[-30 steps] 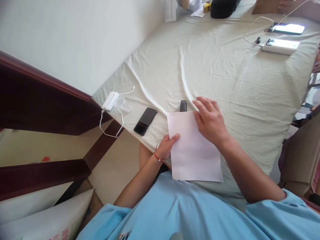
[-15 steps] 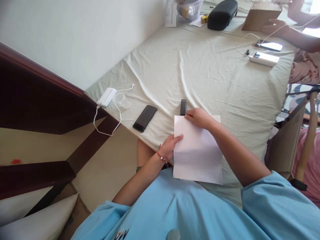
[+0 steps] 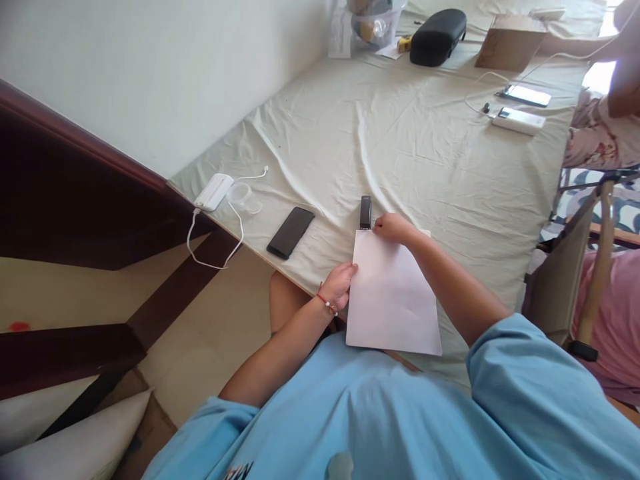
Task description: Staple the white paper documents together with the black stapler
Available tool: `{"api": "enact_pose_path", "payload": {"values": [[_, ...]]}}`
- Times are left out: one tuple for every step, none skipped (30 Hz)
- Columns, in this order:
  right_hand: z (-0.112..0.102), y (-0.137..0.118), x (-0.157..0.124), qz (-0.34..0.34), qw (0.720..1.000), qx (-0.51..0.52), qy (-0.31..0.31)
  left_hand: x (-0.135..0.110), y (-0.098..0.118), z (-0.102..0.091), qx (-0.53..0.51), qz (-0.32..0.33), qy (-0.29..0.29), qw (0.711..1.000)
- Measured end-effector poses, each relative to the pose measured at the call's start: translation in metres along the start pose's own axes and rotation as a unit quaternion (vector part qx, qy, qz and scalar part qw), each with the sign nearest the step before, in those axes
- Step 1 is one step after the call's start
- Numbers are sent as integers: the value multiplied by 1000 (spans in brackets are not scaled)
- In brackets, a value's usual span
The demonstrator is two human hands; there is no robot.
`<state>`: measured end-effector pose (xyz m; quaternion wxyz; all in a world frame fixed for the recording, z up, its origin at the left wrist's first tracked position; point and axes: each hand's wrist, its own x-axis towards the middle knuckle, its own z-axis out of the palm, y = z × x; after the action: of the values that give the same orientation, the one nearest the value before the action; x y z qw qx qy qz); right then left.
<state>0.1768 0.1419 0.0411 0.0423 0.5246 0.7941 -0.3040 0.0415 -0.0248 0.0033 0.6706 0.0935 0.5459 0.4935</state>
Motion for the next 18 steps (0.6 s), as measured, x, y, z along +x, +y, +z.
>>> {"api": "enact_pose_path", "payload": {"values": [[0,2,2,2,1000,-3,1,0,0,2,9,-8,4,1000],[-1,3,4,3,1000,-5,3,0,0,3,20,-12,6,1000],[-1,5,6,4,1000,-7,5,0,-1,4,30,-13,7,999],[-1,7,7,4,1000,-9,9,0,-2,4,37,-10,8,999],[-2,9,8,4,1000,-11,14,0,-3,4,44,-8,7,999],[-2,11,8,4,1000,-13,19,0,-5,4,50,-8,5,999],[-2,12,7,4,1000,-16,24,1,-6,4,56,-8,3,998],[-1,13,6,5,999,-18,27,2,-8,3,63,-7,1,998],[0,14,4,7,999,-21,31,3,-10,3,70,-6,2,998],[2,13,2,7,999,-27,43,5,-11,2,75,-4,4,997],[4,13,-2,0,997,-34,69,6,-13,1,80,-1,6,997],[7,12,-6,-16,993,-41,108,7,-14,-1,82,1,8,997],[11,10,-10,-42,986,-47,154,8,-15,-2,84,2,7,996],[14,9,-15,-78,975,-54,201,9,-16,-4,85,4,4,996],[19,7,-20,-118,963,-60,236,10,-17,-5,86,6,1,996],[23,6,-25,-157,952,-68,255,11,-17,-6,88,8,-1,996],[28,6,-28,-188,945,-80,256,11,-18,-7,89,10,-3,996],[32,5,-31,-209,941,-95,247,12,-18,-7,90,12,-2,996]]}}
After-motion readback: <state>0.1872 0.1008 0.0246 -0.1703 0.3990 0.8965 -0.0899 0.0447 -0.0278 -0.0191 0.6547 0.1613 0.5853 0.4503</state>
